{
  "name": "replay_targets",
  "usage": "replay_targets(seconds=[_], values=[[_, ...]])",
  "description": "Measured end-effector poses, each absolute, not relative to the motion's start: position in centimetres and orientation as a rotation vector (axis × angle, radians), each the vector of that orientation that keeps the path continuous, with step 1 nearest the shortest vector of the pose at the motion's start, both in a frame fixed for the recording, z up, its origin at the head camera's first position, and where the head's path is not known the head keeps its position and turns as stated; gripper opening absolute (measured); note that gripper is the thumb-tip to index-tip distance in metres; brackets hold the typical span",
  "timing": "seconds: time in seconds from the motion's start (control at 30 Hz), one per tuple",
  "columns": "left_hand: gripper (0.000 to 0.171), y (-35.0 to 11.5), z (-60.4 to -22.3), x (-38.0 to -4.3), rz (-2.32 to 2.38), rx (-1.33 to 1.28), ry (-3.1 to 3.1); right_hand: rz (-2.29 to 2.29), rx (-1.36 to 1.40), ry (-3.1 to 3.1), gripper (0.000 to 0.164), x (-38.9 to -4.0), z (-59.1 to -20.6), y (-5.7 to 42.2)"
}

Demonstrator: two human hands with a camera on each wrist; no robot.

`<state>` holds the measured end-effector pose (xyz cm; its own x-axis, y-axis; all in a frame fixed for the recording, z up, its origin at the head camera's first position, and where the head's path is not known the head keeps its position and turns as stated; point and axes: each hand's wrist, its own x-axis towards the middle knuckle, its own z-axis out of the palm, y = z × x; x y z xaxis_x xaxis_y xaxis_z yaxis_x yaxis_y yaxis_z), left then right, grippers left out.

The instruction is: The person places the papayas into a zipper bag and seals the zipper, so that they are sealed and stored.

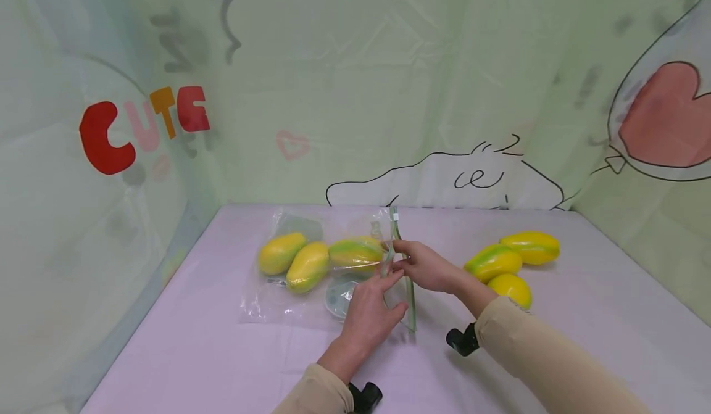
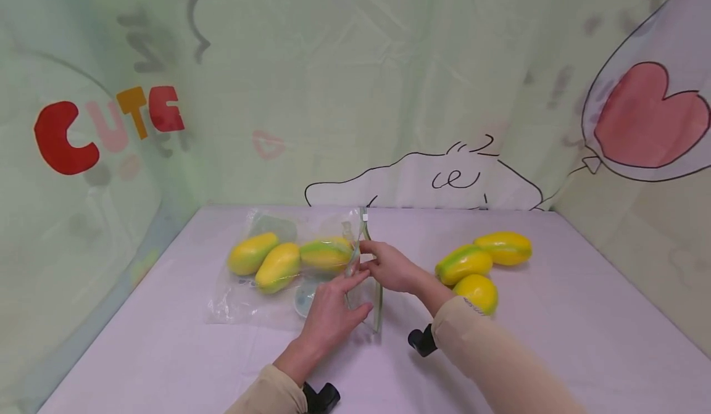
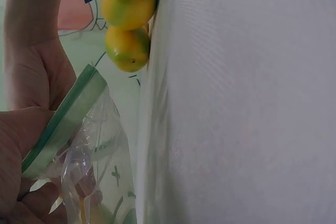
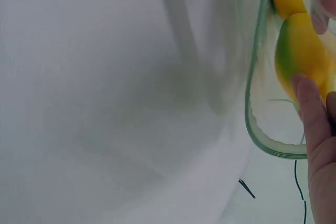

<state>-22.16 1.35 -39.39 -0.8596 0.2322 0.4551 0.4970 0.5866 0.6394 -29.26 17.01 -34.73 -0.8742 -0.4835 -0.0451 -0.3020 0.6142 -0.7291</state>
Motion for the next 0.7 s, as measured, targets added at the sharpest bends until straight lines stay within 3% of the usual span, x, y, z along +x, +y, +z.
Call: replay_targets(seconds=[0.7], values=[[0.054,1.02,-38.82,-22.18,-1.383,-0.599,-2.361,-1.109,-0.712,2.516,0.053,-28.85,-34.64,17.65]])
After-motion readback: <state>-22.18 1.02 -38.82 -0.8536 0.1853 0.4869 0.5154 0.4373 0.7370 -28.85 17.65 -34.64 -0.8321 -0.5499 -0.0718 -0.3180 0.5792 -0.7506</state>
